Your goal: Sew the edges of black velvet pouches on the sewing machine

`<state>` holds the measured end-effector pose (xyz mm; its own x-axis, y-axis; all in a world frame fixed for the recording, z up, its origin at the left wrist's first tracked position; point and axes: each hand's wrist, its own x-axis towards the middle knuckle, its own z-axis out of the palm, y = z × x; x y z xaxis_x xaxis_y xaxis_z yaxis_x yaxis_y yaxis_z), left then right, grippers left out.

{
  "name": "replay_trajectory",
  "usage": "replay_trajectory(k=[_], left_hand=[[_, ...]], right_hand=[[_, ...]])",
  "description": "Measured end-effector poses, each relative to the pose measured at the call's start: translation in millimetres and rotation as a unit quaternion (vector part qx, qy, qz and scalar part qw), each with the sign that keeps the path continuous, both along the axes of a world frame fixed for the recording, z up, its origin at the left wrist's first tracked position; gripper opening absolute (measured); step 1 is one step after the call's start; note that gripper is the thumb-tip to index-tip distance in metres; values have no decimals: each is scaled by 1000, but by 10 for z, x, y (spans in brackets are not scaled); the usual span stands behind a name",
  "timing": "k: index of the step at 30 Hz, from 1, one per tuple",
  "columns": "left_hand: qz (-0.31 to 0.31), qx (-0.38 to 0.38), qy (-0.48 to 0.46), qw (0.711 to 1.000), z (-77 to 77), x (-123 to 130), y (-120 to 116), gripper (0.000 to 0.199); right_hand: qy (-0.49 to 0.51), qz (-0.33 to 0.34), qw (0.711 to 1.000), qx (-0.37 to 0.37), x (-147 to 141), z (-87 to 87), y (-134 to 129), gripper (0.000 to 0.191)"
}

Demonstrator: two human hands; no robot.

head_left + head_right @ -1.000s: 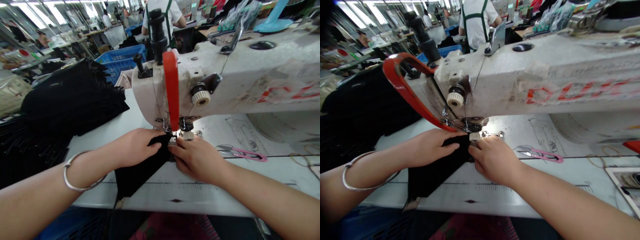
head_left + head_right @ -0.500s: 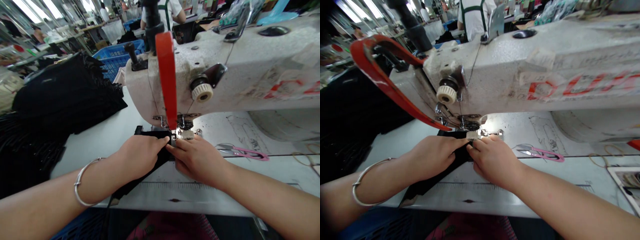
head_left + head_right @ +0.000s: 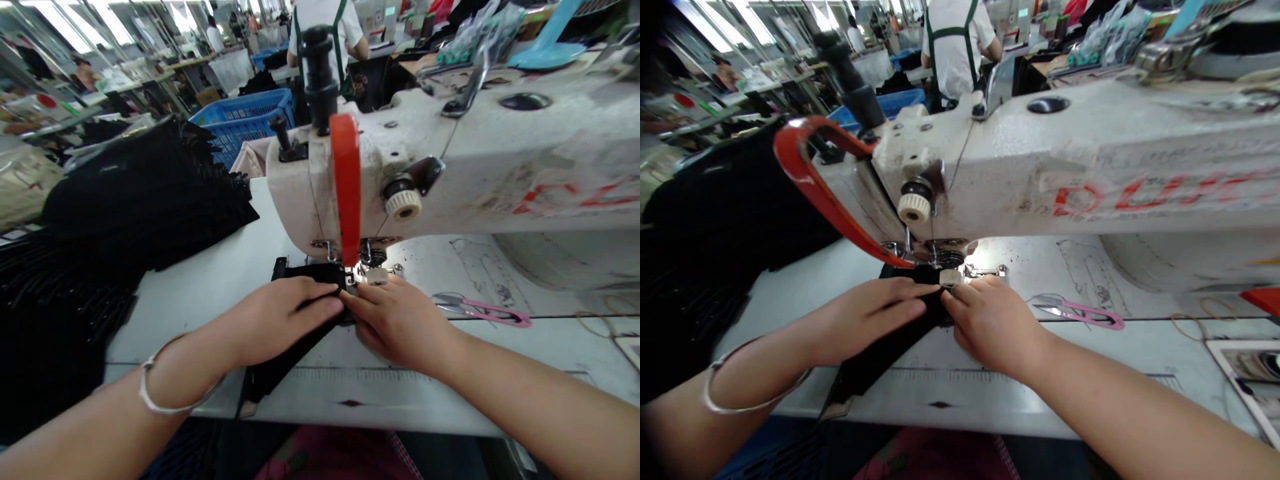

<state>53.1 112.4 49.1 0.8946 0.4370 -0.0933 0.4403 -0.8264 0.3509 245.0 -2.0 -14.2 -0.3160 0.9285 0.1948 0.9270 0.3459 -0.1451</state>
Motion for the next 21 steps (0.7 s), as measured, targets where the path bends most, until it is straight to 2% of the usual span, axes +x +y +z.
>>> replay_trajectory(k=[1,2,4,7,9,10,12,13,14,16,17,19,21], left_hand=[[39,-21,-44,998,-3,-134,61,38],[101,-8,-83,991,-23,-274,120,42],[220,37,-79,972,-110,-524,204,41],[280,14,-58,958,-275,-679,206,43],[311,-86,-102,941,-340,-624,145,36],[337,-169,-151,914,-352,-570,107,34],[381,-337,-257,822,-347,-459,26,31],[391,-398,-297,775,-336,-415,-17,30],[391,-434,-320,746,-323,-384,-64,30],[371,-490,-328,717,-298,-362,-169,33],[356,-541,-328,688,-291,-369,-228,35],[310,-668,-329,591,-297,-406,-355,45],[253,-762,-337,492,-341,-467,-486,59]], right_hand=[[-1,2,1000,-4,3,-2,1,43],[-2,5,1000,-8,4,-1,5,44],[-3,9,1000,-13,3,6,15,44],[-5,7,1000,-13,-5,23,28,41],[1,-1,1000,-13,-9,26,27,38],[4,-7,1000,-12,-9,22,24,38],[17,-14,1000,-3,-2,0,19,38],[27,-13,1000,8,5,-16,20,39],[37,-11,999,21,13,-36,25,41],[55,-6,997,46,30,-79,49,42],[61,-5,997,54,38,-99,67,41],[63,-4,996,61,49,-130,110,38],[64,0,996,66,55,-146,150,37]])
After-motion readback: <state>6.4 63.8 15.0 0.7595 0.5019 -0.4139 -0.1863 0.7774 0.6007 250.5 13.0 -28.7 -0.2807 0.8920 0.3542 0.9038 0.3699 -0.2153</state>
